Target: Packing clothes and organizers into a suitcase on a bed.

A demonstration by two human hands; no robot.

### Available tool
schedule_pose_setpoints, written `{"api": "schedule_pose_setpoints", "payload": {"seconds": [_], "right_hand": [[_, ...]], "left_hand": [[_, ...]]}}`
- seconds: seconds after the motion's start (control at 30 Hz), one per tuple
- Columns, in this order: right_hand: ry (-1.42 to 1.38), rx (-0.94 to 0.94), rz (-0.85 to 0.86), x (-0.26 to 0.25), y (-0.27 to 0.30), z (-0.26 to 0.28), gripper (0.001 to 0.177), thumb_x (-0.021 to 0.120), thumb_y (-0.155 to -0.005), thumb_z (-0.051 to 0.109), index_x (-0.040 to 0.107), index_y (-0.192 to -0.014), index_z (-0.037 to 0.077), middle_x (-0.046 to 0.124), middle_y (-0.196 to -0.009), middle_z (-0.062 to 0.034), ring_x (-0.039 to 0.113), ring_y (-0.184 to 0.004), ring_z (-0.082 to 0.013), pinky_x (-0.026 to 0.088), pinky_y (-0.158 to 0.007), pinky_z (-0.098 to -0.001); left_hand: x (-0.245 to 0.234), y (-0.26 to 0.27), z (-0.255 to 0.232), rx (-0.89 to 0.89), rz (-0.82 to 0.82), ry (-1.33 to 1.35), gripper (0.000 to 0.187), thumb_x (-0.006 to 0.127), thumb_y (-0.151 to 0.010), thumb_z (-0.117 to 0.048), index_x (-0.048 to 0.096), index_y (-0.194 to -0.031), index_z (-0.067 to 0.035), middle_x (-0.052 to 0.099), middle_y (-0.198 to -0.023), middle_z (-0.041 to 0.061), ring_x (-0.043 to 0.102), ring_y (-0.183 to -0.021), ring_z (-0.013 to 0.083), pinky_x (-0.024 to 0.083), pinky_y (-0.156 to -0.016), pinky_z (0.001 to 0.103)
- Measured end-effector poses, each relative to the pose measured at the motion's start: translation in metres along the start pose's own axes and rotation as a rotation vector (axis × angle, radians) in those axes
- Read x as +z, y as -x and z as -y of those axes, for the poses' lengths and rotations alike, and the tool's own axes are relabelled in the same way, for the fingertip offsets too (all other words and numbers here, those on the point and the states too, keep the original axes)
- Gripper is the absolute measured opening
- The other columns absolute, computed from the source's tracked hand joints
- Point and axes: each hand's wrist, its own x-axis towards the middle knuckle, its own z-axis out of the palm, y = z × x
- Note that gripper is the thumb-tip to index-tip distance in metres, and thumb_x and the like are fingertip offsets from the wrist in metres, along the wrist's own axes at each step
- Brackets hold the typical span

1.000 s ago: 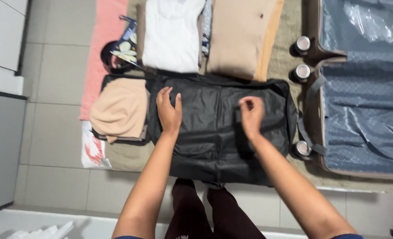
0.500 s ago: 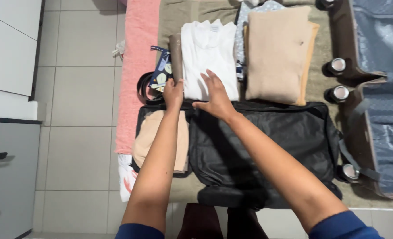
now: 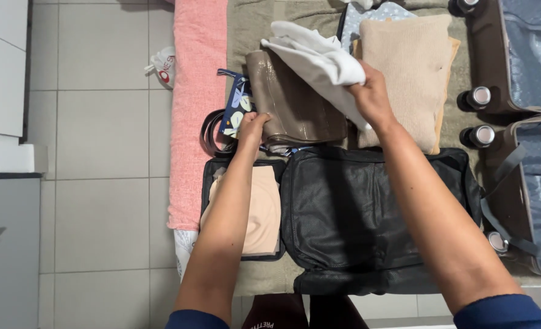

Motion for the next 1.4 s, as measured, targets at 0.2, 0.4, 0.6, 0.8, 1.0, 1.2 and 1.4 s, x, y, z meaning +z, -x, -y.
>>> {"api": "schedule_pose_setpoints", "payload": {"seconds": [0.2, 0.4, 0.6, 0.8, 1.0, 1.2, 1.4], "right_hand": [[0.544, -0.334, 0.203, 0.079, 0.042, -0.022, 0.066, 0.071, -0.071, -0.005, 0.060, -0.136, -0.008, 0.063, -0.134, -0.0300, 0.059, -0.125, -0.0430, 0.045, -0.107, -0.0425], [0.482, -0.158, -0.095, 0.096, 0.044, 0.014, 0.065, 0.083, -0.066, 0.001, 0.063, -0.126, -0.007, 0.069, -0.118, -0.0253, 0.067, -0.112, -0.0400, 0.050, -0.097, -0.0399], [0.121, -0.091, -0.216, 0.033, 0.001, -0.031, 0.048, 0.077, -0.070, -0.005, 0.070, -0.118, -0.003, 0.076, -0.107, -0.0095, 0.072, -0.098, -0.0209, 0.057, -0.088, -0.0331], [-0.241, 0.101, -0.264, -0.018, -0.017, 0.007, 0.037, 0.073, -0.078, -0.007, 0.071, -0.115, -0.004, 0.075, -0.105, -0.0090, 0.072, -0.093, -0.0188, 0.060, -0.088, -0.0329], [-0.571, 0.168, -0.401, -0.068, 0.003, 0.044, 0.035, 0.074, -0.081, -0.005, 0.065, -0.114, -0.004, 0.071, -0.100, -0.0118, 0.072, -0.089, -0.0229, 0.062, -0.087, -0.0381], [-0.949, 0.302, -0.442, -0.126, 0.030, 0.064, 0.025, 0.073, -0.084, -0.002, 0.061, -0.106, -0.008, 0.069, -0.097, -0.0176, 0.073, -0.087, -0.0299, 0.065, -0.091, -0.0458], [-0.734, 0.114, -0.357, -0.215, 0.022, 0.093, 0.027, 0.073, -0.090, 0.000, 0.062, -0.114, -0.004, 0.069, -0.102, -0.0150, 0.073, -0.095, -0.0303, 0.065, -0.101, -0.0472]], "left_hand": [[0.020, 0.032, -0.020, 0.035, 0.065, -0.069, 0.039, 0.067, -0.083, -0.011, 0.061, -0.120, -0.001, 0.072, -0.098, 0.012, 0.071, -0.077, 0.0205, 0.060, -0.061, 0.034], [0.038, 0.052, -0.051, 0.050, 0.209, 0.007, 0.060, 0.075, -0.089, -0.020, 0.047, -0.137, 0.002, 0.069, -0.122, 0.016, 0.074, -0.104, 0.0235, 0.063, -0.088, 0.034], [-0.020, -0.103, 0.093, 0.309, -0.160, -0.098, 0.064, 0.080, -0.088, -0.021, 0.049, -0.136, 0.008, 0.062, -0.129, 0.018, 0.063, -0.117, 0.0211, 0.045, -0.103, 0.033], [0.027, -0.032, -0.016, 0.041, -0.028, -0.390, 0.051, 0.083, -0.080, -0.034, 0.072, -0.107, 0.008, 0.075, -0.103, 0.016, 0.069, -0.094, 0.0221, 0.052, -0.088, 0.033], [0.044, -0.002, -0.037, 0.089, 0.110, -0.059, 0.057, 0.077, -0.077, -0.029, 0.063, -0.123, 0.003, 0.073, -0.107, 0.014, 0.071, -0.096, 0.0248, 0.056, -0.085, 0.036], [0.046, 0.046, -0.039, 0.113, 0.123, 0.094, 0.064, 0.077, -0.078, -0.024, 0.055, -0.133, 0.000, 0.067, -0.118, 0.015, 0.067, -0.106, 0.0256, 0.055, -0.092, 0.037], [0.035, 0.103, -0.057, 0.190, 0.170, 0.144, 0.065, 0.076, -0.078, -0.026, 0.053, -0.135, -0.003, 0.067, -0.119, 0.014, 0.068, -0.108, 0.0260, 0.057, -0.095, 0.039]]}}
